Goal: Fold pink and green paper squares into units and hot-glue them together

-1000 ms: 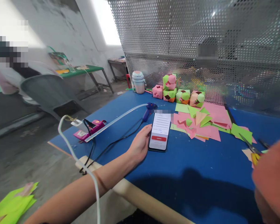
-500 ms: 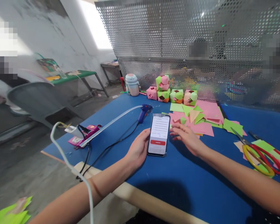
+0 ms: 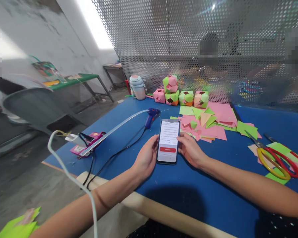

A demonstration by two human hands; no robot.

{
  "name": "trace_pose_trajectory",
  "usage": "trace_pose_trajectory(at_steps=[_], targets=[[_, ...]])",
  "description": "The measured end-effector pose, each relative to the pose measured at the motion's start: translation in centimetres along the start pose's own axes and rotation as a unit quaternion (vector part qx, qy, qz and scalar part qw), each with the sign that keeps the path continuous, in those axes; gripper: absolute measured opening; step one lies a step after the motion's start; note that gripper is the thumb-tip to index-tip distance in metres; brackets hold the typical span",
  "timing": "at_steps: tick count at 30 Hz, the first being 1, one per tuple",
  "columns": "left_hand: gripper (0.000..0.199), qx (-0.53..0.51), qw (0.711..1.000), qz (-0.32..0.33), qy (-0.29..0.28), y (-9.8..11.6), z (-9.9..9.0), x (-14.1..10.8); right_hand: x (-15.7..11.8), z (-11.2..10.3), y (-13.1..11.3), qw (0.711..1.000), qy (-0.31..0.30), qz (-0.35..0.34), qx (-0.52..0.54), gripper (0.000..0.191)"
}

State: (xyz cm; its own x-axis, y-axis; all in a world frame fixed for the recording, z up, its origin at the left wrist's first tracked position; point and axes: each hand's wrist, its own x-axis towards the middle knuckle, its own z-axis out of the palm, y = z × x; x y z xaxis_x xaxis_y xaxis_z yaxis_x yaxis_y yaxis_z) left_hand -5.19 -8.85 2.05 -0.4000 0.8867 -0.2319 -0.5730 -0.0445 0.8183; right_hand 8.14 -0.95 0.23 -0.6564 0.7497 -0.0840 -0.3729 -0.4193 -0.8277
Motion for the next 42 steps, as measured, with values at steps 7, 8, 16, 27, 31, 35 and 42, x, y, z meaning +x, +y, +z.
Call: trace_pose_trajectory(at_steps=[7, 8, 16, 27, 31, 35, 42], targets=[[0.02, 0.004, 1.0, 0.007, -0.009, -0.1, -0.3, 0.2, 0.2, 0.0, 0.1, 0.999, -0.005, -0.007, -0.046, 0.017], [0.02, 0.005, 1.0, 0.008, -0.011, -0.2, -0.3, 0.2, 0.2, 0.0, 0.1, 0.998, -0.005, -0.008, -0.056, 0.018], [0.022, 0.022, 1.0, 0.009, -0.019, 0.0, -0.1, 0.0, 0.5, -0.1, -0.2, 0.998, 0.017, 0.002, -0.064, 0.008], [0.023, 0.016, 1.0, 0.023, -0.012, -0.6, 0.0, 0.4, 0.6, 0.1, -0.1, 0.999, 0.029, 0.005, -0.025, 0.014], [0.022, 0.002, 1.0, 0.027, -0.007, -0.8, -0.1, 0.6, 0.4, 0.3, 0.1, 1.0, 0.008, 0.0, 0.01, 0.018], [0.021, -0.002, 0.999, 0.037, -0.002, -0.9, 0.1, 0.6, 0.3, 0.7, 0.6, 0.995, -0.014, -0.002, 0.102, 0.022], [0.026, 0.162, 0.977, 0.137, -0.006, -0.3, -0.6, 0.0, 0.3, 0.2, 0.9, 0.987, -0.022, 0.056, 0.152, 0.029]])
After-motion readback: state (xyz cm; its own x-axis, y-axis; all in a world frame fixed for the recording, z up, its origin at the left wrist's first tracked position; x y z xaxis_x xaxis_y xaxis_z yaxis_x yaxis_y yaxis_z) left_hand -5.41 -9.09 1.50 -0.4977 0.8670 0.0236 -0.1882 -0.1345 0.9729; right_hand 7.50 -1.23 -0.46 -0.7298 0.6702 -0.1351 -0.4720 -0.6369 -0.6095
